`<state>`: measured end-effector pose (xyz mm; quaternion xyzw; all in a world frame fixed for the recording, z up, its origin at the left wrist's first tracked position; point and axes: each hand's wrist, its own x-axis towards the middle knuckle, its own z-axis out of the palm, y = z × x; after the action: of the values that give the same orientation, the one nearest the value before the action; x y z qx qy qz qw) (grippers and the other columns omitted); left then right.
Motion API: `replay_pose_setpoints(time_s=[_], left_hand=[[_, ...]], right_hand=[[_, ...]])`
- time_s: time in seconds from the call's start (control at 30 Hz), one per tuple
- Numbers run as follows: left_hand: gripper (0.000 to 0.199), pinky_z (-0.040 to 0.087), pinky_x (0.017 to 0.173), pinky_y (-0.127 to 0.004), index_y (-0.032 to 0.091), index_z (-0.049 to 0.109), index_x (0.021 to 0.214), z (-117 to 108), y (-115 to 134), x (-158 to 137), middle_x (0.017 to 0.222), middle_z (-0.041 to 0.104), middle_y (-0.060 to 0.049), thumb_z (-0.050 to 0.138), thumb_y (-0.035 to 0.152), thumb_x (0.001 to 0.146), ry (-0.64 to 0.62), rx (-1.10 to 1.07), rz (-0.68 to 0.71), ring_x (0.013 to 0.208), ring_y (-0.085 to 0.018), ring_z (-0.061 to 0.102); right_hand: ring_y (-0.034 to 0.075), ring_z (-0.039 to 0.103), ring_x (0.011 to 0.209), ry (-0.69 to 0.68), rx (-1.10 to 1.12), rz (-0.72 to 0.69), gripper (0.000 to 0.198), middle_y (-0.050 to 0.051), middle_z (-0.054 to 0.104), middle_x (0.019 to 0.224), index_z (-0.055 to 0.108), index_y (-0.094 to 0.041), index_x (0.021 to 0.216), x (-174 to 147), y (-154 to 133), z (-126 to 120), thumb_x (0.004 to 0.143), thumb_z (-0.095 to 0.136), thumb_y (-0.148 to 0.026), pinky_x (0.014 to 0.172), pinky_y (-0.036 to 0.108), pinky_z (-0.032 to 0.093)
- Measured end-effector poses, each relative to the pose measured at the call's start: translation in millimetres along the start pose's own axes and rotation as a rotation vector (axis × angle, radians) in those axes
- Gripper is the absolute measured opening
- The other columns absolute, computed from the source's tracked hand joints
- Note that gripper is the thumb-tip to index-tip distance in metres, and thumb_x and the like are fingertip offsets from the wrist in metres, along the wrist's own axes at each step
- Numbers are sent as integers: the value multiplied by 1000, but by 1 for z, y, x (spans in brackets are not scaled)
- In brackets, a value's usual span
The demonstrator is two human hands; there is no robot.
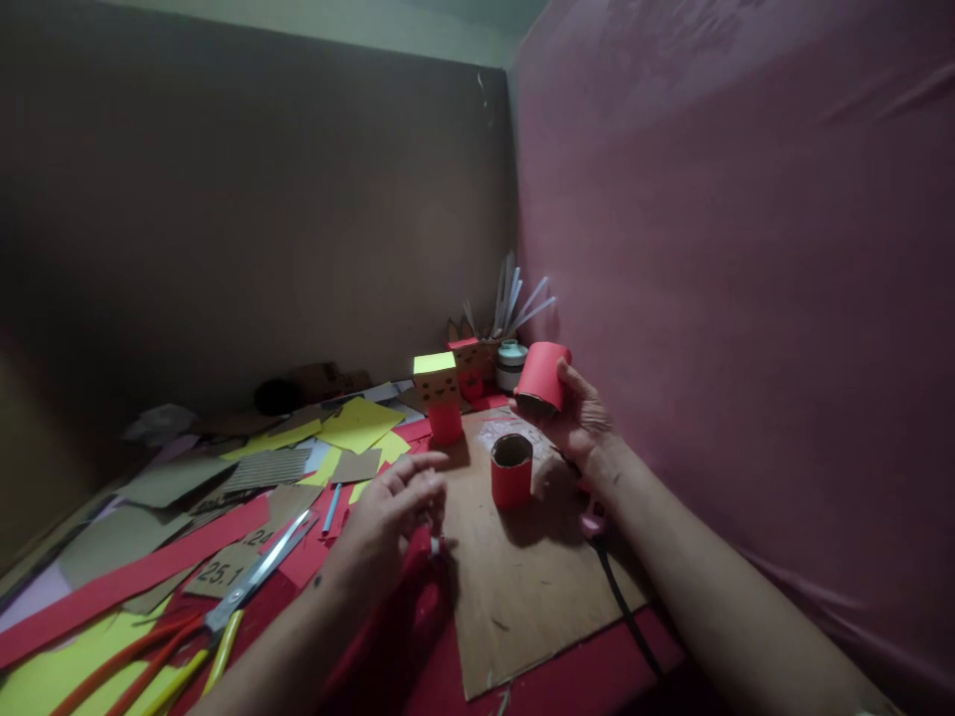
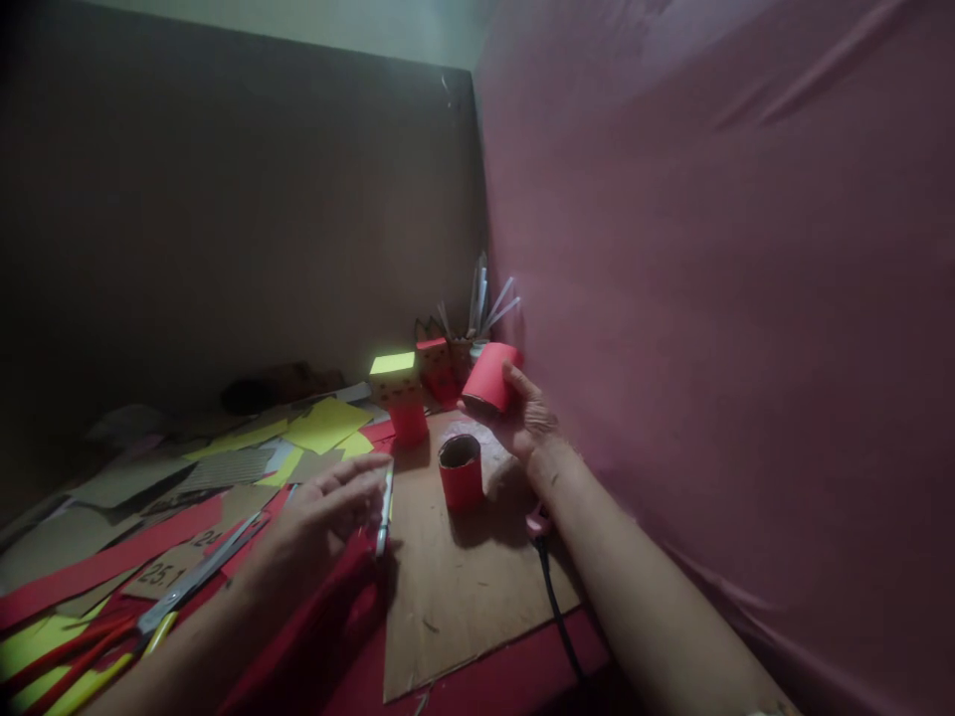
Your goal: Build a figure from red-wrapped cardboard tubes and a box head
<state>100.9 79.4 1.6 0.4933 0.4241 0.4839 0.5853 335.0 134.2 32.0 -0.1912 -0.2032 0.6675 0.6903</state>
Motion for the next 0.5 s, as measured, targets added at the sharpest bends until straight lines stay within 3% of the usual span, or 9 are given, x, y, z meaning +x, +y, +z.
replay_pose_setpoints(time_s=[0.1, 0.23, 0.33, 0.5], left_hand=[[59, 43, 56, -26, 15, 57, 107, -15, 17, 35, 77, 61, 0, 83, 34, 58, 190, 176, 178, 66, -15, 57], [69, 46, 75, -31, 18, 51, 106, -25, 21, 90, 97, 58, -5, 86, 19, 46, 275, 249, 233, 97, -23, 57], [70, 45, 82, -32, 18, 53, 104, -21, 19, 117, 101, 60, -6, 82, 9, 42, 209, 262, 258, 105, -26, 55], [67, 48, 80, -33, 16, 58, 106, -13, 16, 129, 99, 68, -7, 83, 11, 43, -7, 246, 269, 94, -26, 62]], right_hand=[[23, 69, 71, -75, -12, 36, 50, 2, 71, 77, 60, -20, 96, 3, -1, -5, 57, 86, -37, 64, 39, 60], [22, 70, 73, -227, -121, 23, 50, 7, 74, 87, 62, -17, 100, 6, 1, -10, 63, 81, -45, 56, 31, 57], [20, 69, 71, -344, -202, -55, 49, 6, 73, 86, 62, -18, 103, 8, 4, -11, 64, 82, -40, 57, 28, 55], [17, 66, 74, -482, -335, -132, 50, 2, 70, 87, 64, -21, 106, 9, 8, -10, 60, 84, -25, 66, 28, 53]])
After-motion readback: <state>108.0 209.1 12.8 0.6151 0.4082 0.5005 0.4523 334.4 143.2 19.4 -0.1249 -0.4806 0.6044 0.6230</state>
